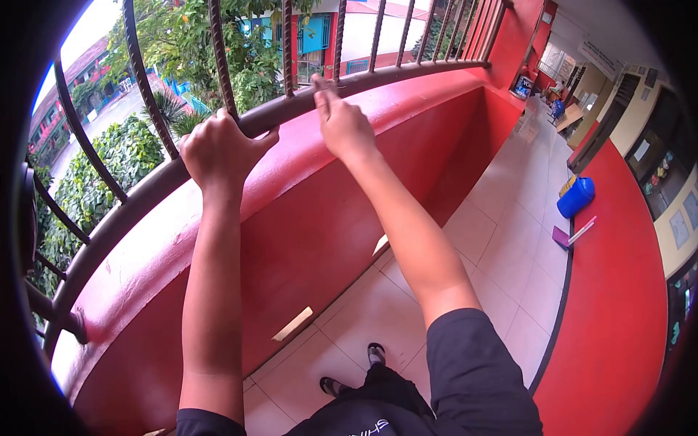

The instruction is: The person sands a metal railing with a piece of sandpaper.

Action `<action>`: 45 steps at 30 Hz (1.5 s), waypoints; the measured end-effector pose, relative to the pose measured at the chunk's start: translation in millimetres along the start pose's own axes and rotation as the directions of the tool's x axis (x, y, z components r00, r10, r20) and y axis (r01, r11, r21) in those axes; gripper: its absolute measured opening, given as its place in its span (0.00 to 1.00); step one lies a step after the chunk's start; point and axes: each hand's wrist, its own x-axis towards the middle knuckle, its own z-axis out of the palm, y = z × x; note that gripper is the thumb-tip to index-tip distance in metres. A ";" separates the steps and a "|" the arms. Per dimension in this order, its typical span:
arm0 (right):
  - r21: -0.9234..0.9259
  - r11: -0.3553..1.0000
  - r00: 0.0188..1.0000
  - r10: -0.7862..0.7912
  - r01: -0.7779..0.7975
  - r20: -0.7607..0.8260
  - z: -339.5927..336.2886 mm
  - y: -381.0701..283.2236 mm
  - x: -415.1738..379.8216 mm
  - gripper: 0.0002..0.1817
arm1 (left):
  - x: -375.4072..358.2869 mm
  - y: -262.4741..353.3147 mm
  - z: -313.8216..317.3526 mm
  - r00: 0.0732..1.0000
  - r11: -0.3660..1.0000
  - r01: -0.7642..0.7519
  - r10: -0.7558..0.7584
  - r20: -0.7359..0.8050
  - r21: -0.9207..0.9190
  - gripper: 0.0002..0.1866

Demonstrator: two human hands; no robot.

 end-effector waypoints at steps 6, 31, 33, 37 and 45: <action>-0.070 0.997 1.000 -0.024 0.024 0.000 -14.0 16.7 15.5 0.26 | 0.2 0.0 0.3 1.000 1.000 0.001 -0.002 0.013 0.013 0.36; 0.075 0.994 0.727 0.107 -0.076 -0.679 -3.2 23.8 31.4 0.18 | 0.9 -1.6 2.6 1.000 1.000 -0.009 0.009 -0.010 0.001 0.36; 0.140 0.988 0.818 0.136 -0.069 -0.559 5.6 11.4 32.0 0.16 | 0.1 -1.5 4.6 0.999 1.000 -0.006 0.006 -0.041 -0.005 0.34; 0.101 0.993 0.895 0.096 -0.058 -0.435 34.8 -29.4 -5.2 0.17 | 1.0 0.3 1.7 0.999 1.000 0.014 -0.014 -0.038 -0.009 0.32; 0.027 1.000 0.954 0.017 -0.009 -0.301 36.5 -55.2 -25.0 0.31 | 1.2 -0.3 5.6 0.996 1.000 -0.001 -0.001 -0.084 -0.023 0.32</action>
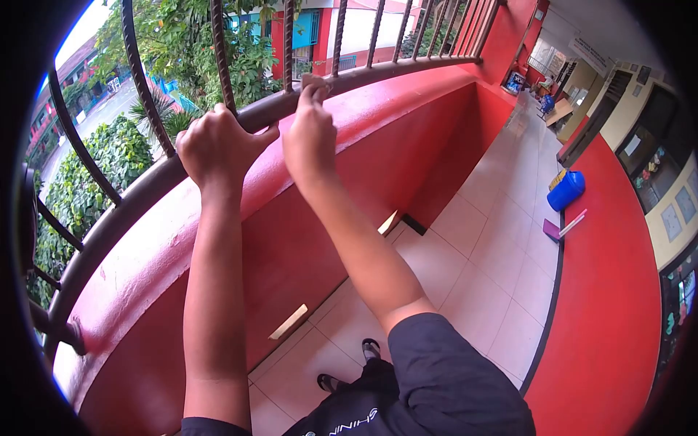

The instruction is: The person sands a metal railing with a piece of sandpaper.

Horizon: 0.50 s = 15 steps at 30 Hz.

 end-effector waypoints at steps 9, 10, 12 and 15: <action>0.004 0.990 0.988 -0.142 0.142 -0.059 -2.4 -8.0 -19.1 0.29 | 1.4 0.7 -3.8 1.000 1.000 0.002 -0.002 0.004 -0.009 0.31; 0.069 0.991 0.994 -0.113 0.113 -0.003 -2.7 -10.2 -24.8 0.29 | 0.3 1.1 -3.6 1.000 1.000 0.003 -0.003 0.016 -0.005 0.31; 0.061 0.998 1.000 -0.002 0.003 -0.010 0.2 9.1 0.1 0.29 | -1.4 1.1 -3.3 1.000 1.000 0.000 0.000 0.026 -0.012 0.31; 0.061 0.973 0.969 0.216 -0.224 0.121 -11.7 15.1 24.1 0.29 | -0.1 0.6 -2.6 1.000 1.000 0.009 -0.009 0.026 -0.011 0.31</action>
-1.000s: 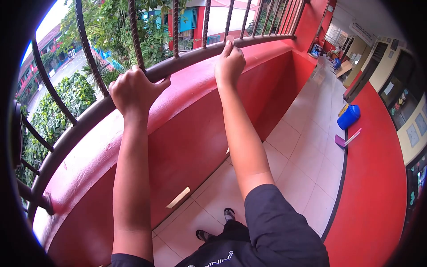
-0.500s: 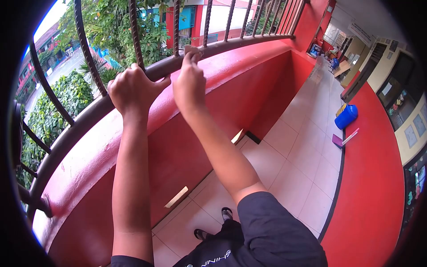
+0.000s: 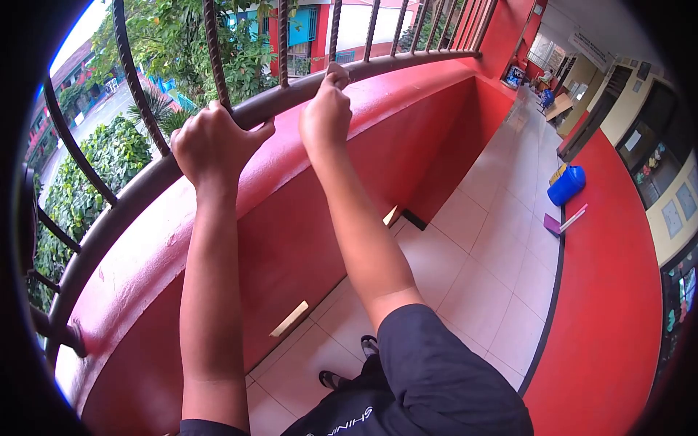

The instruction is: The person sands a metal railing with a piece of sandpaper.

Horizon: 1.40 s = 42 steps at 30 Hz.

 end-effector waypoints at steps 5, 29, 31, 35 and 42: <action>-0.134 0.959 0.956 -0.267 0.251 -0.119 16.2 -4.4 -16.3 0.27 | -0.1 0.8 1.7 1.000 0.999 -0.009 0.009 0.001 0.032 0.32; -0.216 0.924 0.933 -0.344 0.316 -0.105 -7.4 72.2 74.0 0.28 | 0.3 2.2 -0.6 1.000 1.000 0.001 -0.001 0.027 0.030 0.33; -0.286 0.899 0.931 -0.361 0.331 -0.057 -21.2 78.8 86.7 0.30 | -0.3 2.0 0.4 1.000 0.999 -0.009 0.008 0.015 0.039 0.33; -0.288 0.894 0.915 -0.388 0.344 -0.113 -6.8 73.4 56.7 0.26 | -0.4 -0.1 2.8 1.000 0.999 -0.013 0.015 -0.027 0.045 0.33; -0.238 0.942 0.966 -0.254 0.236 -0.047 -14.2 67.8 61.9 0.27 | 0.2 1.6 0.3 1.000 1.000 0.013 -0.014 0.022 0.023 0.33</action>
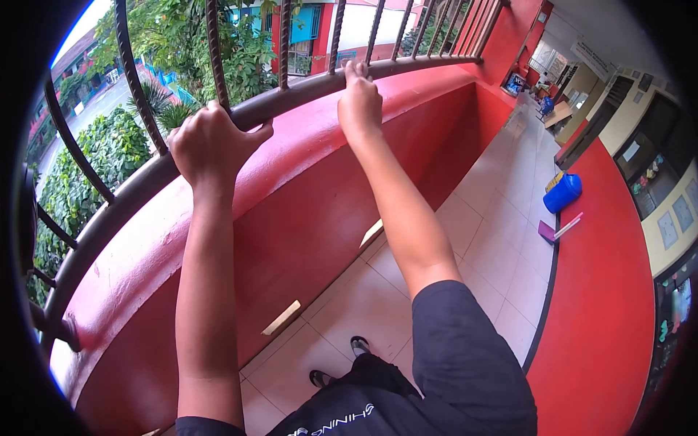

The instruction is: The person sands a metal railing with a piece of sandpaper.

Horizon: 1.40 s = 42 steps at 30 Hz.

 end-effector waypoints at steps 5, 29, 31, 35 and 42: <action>-0.115 0.986 0.990 -0.130 0.123 -0.060 3.9 15.9 -1.3 0.28 | -0.1 1.5 0.4 1.000 0.999 -0.027 0.027 -0.005 0.025 0.34; 0.047 0.999 0.999 0.001 0.000 -0.040 -3.1 -14.4 -16.5 0.32 | -0.7 0.5 0.0 1.000 1.000 -0.024 0.024 -0.012 0.020 0.33; 0.064 0.995 0.992 -0.071 0.078 -0.103 7.3 -9.3 -24.6 0.32 | 4.0 -1.3 -0.5 1.000 0.999 -0.015 0.016 -0.014 0.029 0.33; 0.342 0.794 0.849 0.381 -0.503 0.365 3.8 5.2 -1.8 0.35 | 1.4 0.5 -0.4 0.999 1.000 -0.026 0.027 0.026 -0.014 0.35; 0.415 0.903 0.989 0.141 -0.113 -0.036 -16.5 -104.2 -33.2 0.27 | 1.7 -4.5 2.5 0.998 0.998 -0.057 0.057 -0.028 0.003 0.35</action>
